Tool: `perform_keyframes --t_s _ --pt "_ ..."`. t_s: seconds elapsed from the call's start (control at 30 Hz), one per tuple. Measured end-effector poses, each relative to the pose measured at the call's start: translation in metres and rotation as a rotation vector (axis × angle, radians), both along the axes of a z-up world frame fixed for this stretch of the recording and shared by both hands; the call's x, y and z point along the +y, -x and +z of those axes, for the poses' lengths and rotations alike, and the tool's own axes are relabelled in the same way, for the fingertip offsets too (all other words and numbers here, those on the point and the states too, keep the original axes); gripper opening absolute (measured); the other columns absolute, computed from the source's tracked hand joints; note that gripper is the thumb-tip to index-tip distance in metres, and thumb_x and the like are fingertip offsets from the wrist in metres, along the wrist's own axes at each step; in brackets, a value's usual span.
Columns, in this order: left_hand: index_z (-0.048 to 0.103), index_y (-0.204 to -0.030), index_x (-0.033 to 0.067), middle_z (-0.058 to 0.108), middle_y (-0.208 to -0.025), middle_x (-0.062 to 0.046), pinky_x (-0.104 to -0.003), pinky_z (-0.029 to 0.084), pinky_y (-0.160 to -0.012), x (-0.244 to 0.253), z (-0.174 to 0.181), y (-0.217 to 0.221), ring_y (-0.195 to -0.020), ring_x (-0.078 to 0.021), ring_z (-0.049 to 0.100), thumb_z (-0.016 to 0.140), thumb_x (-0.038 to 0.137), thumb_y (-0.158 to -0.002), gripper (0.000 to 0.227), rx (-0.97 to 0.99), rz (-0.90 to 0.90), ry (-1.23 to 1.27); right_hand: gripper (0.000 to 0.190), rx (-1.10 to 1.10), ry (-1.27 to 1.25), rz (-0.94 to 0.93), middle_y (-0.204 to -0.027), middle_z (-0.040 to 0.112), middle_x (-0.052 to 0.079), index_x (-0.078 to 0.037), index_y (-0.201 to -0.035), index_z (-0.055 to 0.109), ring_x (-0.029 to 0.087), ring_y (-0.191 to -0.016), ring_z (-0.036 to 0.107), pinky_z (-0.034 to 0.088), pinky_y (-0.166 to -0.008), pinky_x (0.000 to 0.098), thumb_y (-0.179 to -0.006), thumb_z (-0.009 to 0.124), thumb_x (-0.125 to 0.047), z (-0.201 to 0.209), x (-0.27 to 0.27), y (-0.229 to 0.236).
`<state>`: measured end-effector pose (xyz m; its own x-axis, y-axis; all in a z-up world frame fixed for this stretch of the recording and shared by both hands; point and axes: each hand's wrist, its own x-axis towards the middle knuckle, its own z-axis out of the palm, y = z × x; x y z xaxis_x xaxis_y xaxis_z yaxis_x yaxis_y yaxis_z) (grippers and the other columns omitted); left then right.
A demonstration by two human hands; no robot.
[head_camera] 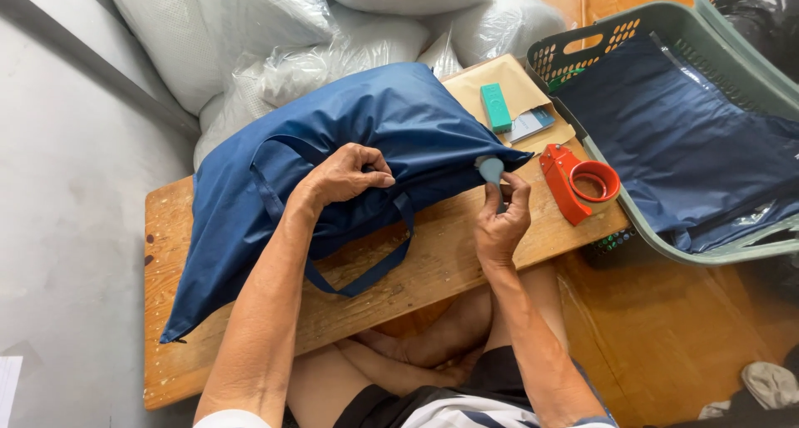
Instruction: Using a lint roller to remove debris from a blue fabric bag and a packaged pillow.
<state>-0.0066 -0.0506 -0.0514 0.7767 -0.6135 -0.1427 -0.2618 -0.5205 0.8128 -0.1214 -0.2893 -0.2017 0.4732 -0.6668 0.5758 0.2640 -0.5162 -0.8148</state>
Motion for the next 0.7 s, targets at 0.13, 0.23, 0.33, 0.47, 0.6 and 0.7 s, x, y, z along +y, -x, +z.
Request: perform_keyframes --t_s 0.13,0.23,0.33,0.47,0.6,0.7 --pt "0.081 -0.089 0.0109 0.069 -0.067 -0.006 -0.029 0.054 -0.062 0.004 -0.010 -0.009 -0.065 -0.0153 0.065 0.082 0.023 -0.081 0.015 0.008 0.006 0.012 0.021 -0.037 -0.098 0.018 -0.079 0.067 0.001 -0.015 -0.120 0.063 0.015 -0.070 0.066 0.054 -0.063 0.0275 -0.100 0.069 -0.012 0.004 0.011 -0.001" --pt "0.081 -0.089 0.0091 0.069 -0.067 -0.007 -0.029 0.054 -0.061 0.006 -0.006 -0.009 -0.065 -0.0157 0.065 0.083 0.022 -0.080 0.015 0.013 0.003 0.018 0.019 0.005 -0.036 0.157 -0.074 0.067 0.003 -0.013 -0.113 0.069 0.017 -0.065 0.066 0.054 -0.060 0.0286 -0.095 0.074 -0.009 0.016 0.003 0.001" --pt "0.080 -0.089 0.0091 0.068 -0.066 -0.007 -0.028 0.053 -0.060 0.007 -0.011 -0.010 -0.064 -0.0142 0.063 0.084 0.023 -0.080 0.017 0.024 0.005 0.053 0.019 0.020 -0.055 0.019 -0.078 0.067 0.007 -0.014 -0.119 0.065 0.018 -0.065 0.063 0.051 -0.058 0.0291 -0.100 0.069 -0.010 0.008 -0.024 -0.010" --pt "0.080 -0.089 0.0082 0.067 -0.065 -0.007 -0.028 0.053 -0.059 0.005 -0.008 -0.009 -0.064 -0.0146 0.062 0.084 0.021 -0.080 0.016 0.022 0.005 0.058 0.020 -0.042 -0.197 0.095 -0.077 0.066 0.003 -0.012 -0.119 0.064 0.010 -0.064 0.060 0.052 -0.060 0.0234 -0.099 0.070 -0.007 0.013 -0.029 -0.012" --pt "0.080 -0.089 0.0070 0.066 -0.064 -0.008 -0.028 0.052 -0.058 0.004 -0.004 -0.007 -0.062 -0.0152 0.062 0.084 0.019 -0.080 0.016 0.050 0.027 0.063 0.016 -0.067 -0.311 0.100 -0.077 0.064 0.002 -0.012 -0.117 0.062 0.007 -0.062 0.057 0.049 -0.059 0.0205 -0.102 0.066 -0.008 0.028 -0.046 -0.011" --pt "0.079 -0.089 0.0069 0.065 -0.065 -0.008 -0.028 0.051 -0.058 0.006 -0.007 -0.009 -0.063 -0.0153 0.061 0.084 0.019 -0.081 0.015 0.037 0.035 0.059 0.013 -0.029 -0.494 0.346 -0.071 0.060 0.003 -0.008 -0.114 0.062 0.004 -0.053 0.050 0.041 -0.043 0.0163 -0.101 0.064 -0.006 0.042 -0.042 -0.004"
